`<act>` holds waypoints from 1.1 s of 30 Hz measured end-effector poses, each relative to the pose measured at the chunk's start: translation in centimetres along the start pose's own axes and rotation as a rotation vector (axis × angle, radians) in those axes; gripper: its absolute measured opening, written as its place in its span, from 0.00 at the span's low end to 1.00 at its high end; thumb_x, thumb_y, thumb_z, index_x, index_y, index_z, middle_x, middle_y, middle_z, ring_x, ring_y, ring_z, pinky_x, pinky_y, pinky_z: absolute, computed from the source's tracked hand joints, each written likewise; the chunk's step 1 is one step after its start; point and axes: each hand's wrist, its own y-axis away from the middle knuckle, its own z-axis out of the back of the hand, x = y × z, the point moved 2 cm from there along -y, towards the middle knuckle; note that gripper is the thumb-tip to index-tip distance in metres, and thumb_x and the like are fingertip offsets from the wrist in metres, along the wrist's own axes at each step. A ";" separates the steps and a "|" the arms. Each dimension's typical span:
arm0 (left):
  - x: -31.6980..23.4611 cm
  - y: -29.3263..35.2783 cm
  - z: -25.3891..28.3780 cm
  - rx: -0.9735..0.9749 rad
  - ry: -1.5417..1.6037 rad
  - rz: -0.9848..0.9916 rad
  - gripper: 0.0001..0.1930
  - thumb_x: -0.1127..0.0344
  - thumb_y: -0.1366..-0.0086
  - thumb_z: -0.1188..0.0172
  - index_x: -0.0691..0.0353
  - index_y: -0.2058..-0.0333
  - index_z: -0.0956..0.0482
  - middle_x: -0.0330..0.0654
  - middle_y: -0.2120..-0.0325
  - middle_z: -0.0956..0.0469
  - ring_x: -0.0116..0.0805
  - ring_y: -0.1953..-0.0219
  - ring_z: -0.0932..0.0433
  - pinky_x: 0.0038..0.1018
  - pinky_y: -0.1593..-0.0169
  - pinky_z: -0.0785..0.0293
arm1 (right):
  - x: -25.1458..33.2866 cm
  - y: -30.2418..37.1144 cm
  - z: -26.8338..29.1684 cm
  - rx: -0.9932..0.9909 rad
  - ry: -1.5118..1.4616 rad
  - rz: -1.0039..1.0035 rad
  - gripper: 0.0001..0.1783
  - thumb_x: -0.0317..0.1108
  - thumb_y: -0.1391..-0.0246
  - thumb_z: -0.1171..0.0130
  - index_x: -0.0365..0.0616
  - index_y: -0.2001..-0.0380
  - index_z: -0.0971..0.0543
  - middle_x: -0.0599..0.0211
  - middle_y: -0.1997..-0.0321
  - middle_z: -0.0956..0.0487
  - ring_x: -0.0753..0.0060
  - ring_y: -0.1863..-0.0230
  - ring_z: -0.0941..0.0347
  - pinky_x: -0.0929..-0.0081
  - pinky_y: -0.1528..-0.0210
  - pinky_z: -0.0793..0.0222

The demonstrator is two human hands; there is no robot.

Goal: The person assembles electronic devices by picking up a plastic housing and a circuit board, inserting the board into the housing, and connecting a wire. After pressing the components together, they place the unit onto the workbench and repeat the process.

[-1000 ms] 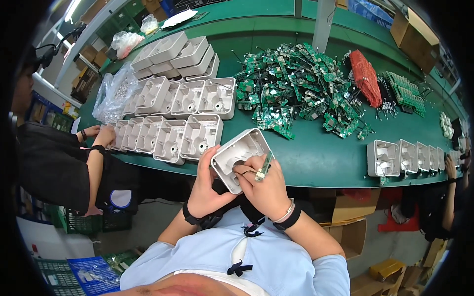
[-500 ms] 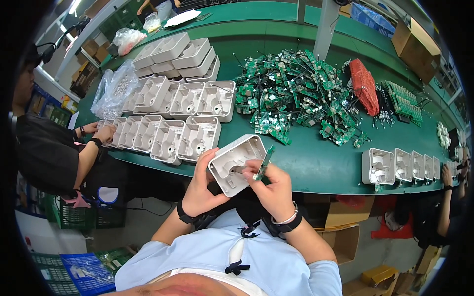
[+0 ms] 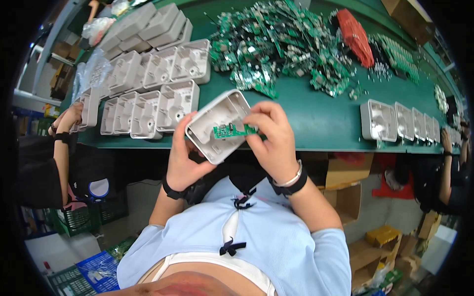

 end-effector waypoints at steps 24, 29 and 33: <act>-0.7 0.1 0.4 0.023 0.038 0.162 0.60 0.77 0.52 0.18 0.56 0.25 0.48 0.47 0.39 0.24 0.26 0.58 0.15 0.17 0.68 0.22 | 0.5 1.3 -0.2 0.318 0.107 0.309 0.16 0.27 0.52 0.26 0.49 0.57 0.13 0.68 0.51 0.17 0.59 0.49 0.21 0.62 0.43 0.31; -1.5 -0.2 0.3 -0.014 0.040 0.190 0.58 0.73 0.53 0.17 0.57 0.26 0.45 0.43 0.48 0.19 0.23 0.71 0.18 0.18 0.72 0.23 | -0.1 1.5 0.4 0.353 -0.085 0.240 0.13 0.29 0.51 0.26 0.48 0.60 0.13 0.68 0.51 0.16 0.59 0.47 0.21 0.62 0.40 0.32; -1.8 -0.3 0.1 -0.045 0.066 0.189 0.57 0.71 0.53 0.16 0.57 0.27 0.43 0.40 0.56 0.16 0.21 0.77 0.19 0.19 0.74 0.24 | 0.3 1.8 0.4 0.359 -0.063 0.282 0.11 0.29 0.49 0.27 0.47 0.61 0.13 0.68 0.50 0.15 0.59 0.46 0.20 0.61 0.39 0.33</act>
